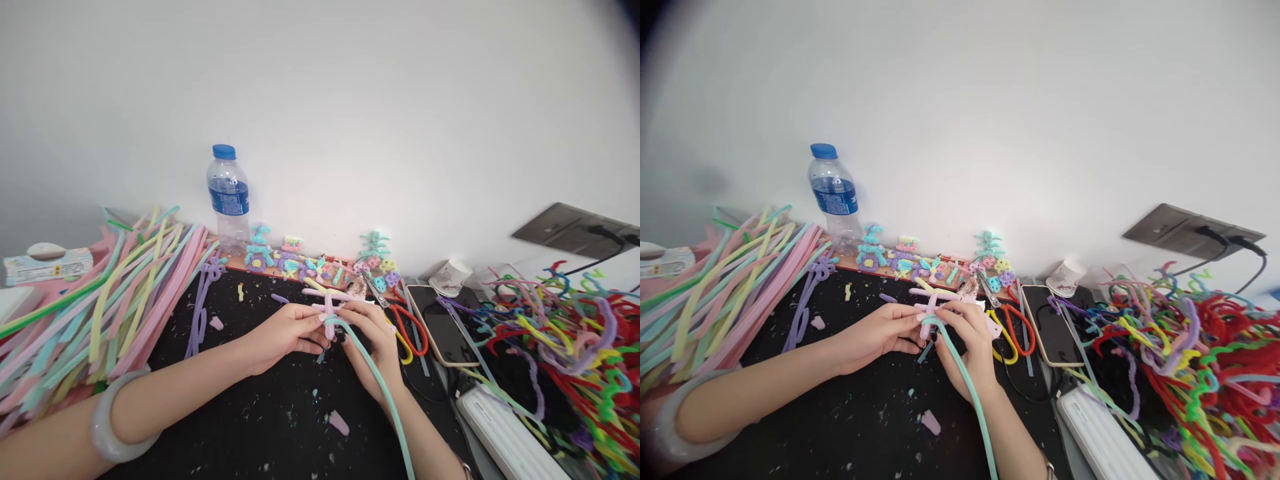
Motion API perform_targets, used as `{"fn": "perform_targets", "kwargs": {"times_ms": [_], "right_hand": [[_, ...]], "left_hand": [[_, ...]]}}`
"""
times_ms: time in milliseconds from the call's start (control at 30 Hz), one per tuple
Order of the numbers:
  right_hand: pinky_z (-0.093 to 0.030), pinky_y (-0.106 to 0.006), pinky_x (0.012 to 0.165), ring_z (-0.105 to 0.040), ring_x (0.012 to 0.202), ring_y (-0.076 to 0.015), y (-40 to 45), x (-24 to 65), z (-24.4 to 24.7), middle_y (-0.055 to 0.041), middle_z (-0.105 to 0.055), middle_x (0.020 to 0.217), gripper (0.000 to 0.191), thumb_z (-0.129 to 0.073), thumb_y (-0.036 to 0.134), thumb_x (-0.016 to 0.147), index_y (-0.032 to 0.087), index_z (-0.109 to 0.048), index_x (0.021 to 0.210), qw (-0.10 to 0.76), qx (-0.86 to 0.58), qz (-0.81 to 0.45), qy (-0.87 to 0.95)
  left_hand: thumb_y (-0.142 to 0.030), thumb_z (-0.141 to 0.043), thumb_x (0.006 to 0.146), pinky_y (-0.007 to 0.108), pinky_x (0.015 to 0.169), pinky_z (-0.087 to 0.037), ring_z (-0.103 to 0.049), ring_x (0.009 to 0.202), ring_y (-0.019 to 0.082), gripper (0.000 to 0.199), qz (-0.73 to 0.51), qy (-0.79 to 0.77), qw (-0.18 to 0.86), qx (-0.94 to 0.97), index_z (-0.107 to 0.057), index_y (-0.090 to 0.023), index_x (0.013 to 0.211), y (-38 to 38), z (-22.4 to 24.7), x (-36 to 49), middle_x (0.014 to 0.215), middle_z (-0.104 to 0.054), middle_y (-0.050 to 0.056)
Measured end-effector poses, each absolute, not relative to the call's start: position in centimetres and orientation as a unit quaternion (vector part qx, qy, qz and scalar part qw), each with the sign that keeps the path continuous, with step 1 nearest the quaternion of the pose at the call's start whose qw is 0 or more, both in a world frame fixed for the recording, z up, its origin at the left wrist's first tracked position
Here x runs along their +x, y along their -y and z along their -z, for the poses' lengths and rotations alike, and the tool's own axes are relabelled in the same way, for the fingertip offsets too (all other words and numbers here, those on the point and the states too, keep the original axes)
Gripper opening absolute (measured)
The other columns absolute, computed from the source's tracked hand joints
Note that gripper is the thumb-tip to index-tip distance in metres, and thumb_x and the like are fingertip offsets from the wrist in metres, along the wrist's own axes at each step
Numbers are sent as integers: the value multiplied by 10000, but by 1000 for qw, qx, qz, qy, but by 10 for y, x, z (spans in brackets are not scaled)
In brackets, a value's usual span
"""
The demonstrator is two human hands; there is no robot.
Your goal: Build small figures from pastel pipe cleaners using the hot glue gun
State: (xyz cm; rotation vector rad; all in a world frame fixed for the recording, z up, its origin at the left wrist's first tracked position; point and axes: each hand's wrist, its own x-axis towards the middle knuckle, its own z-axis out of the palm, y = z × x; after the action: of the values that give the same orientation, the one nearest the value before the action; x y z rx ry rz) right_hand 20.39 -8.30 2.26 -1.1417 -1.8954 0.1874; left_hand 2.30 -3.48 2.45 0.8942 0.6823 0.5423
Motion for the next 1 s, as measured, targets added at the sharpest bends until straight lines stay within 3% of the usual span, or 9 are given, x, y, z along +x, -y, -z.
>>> {"fn": "perform_targets", "kwargs": {"times_ms": [200,433,867,1000], "right_hand": [[-454,-393,834,-552,985,-239,86,201,-16,-82,-568,1028,157,-588,166,788,209,-640,930,479,-497,-31,723],[-463,-361,776,-562,920,-209,90,196,-17,-65,-563,1022,156,-570,111,798,218,-634,891,476,-496,-22,726],[-424,-429,901,-485,1067,-249,100,181,-19,-80,-570,1096,217,-579,66,814,219,-642,955,394,-423,23,816],[-418,-413,917,-472,1086,-243,93,185,-15,-76,-559,1160,297,-532,61,837,239,-620,1059,364,-445,52,816]], "left_hand": [[-342,-581,834,278,733,-500,-602,727,134,239,-302,-348,741,488,-676,-125,860,37,-23,26,769,-635,31],[-324,-552,839,288,718,-515,-611,698,149,234,-332,-359,686,538,-668,-123,810,40,-14,28,707,-628,22],[-237,-499,858,268,700,-492,-610,752,175,226,-387,-388,547,633,-702,-140,881,42,-16,27,789,-684,34],[-266,-506,856,291,746,-504,-627,788,192,223,-408,-404,514,637,-693,-146,881,34,-11,24,789,-685,34]]}}
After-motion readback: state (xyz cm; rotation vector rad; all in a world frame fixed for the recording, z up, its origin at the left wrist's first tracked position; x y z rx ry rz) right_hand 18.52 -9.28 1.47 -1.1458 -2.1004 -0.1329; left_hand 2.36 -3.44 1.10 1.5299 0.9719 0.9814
